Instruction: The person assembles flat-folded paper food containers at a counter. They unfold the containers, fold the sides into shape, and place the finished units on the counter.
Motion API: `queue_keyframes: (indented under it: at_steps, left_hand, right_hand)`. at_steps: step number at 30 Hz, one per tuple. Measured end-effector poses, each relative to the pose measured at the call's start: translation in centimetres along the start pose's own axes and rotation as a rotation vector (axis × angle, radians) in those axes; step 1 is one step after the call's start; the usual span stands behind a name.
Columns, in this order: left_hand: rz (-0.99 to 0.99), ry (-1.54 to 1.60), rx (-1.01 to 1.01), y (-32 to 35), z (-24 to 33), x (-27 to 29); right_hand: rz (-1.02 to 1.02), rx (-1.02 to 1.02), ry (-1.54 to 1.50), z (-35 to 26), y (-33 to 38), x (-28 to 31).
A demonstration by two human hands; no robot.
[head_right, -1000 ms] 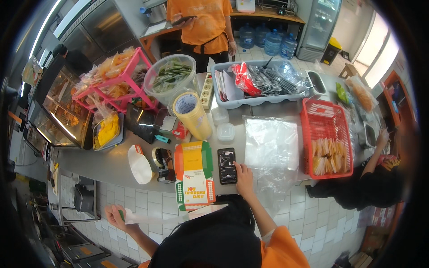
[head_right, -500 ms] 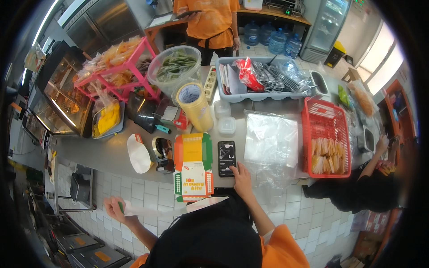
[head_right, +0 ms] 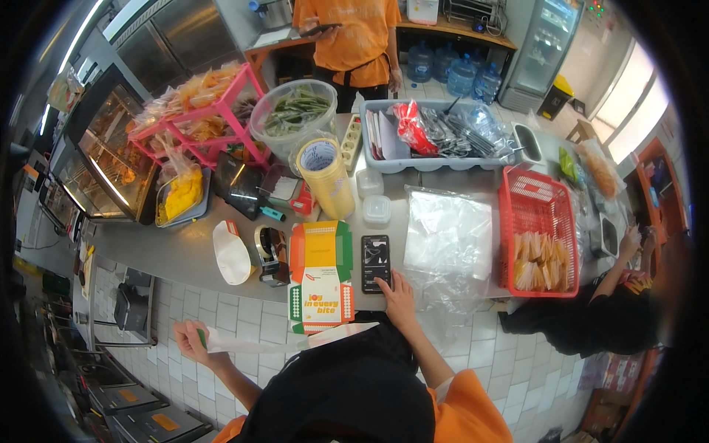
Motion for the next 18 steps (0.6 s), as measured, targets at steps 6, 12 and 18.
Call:
queue_keyframes:
  at_steps: [6,12,18]
  left_hand:
    - [0.013,-0.015,-0.015,0.2,0.1,-0.1]
    - [0.010,-0.025,-0.044,0.2,0.1,0.0]
    - [0.001,-0.011,-0.045,0.1,0.0,0.0]
  right_hand:
    - [0.027,-0.032,-0.129,-0.1,-0.4,0.9]
    - [0.007,-0.034,-0.204,-0.2,-0.6,2.1]
    - [0.020,-0.010,-0.177,-0.2,-0.5,1.9]
Point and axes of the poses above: each hand's wrist, its own y-axis away from the middle knuckle, its own x-axis out of the back of the hand, z = x × y, the point moved 5 cm from there along -y, towards the middle knuckle, and after that the axes turned 7 degrees about -z, right-handed, at the moved point
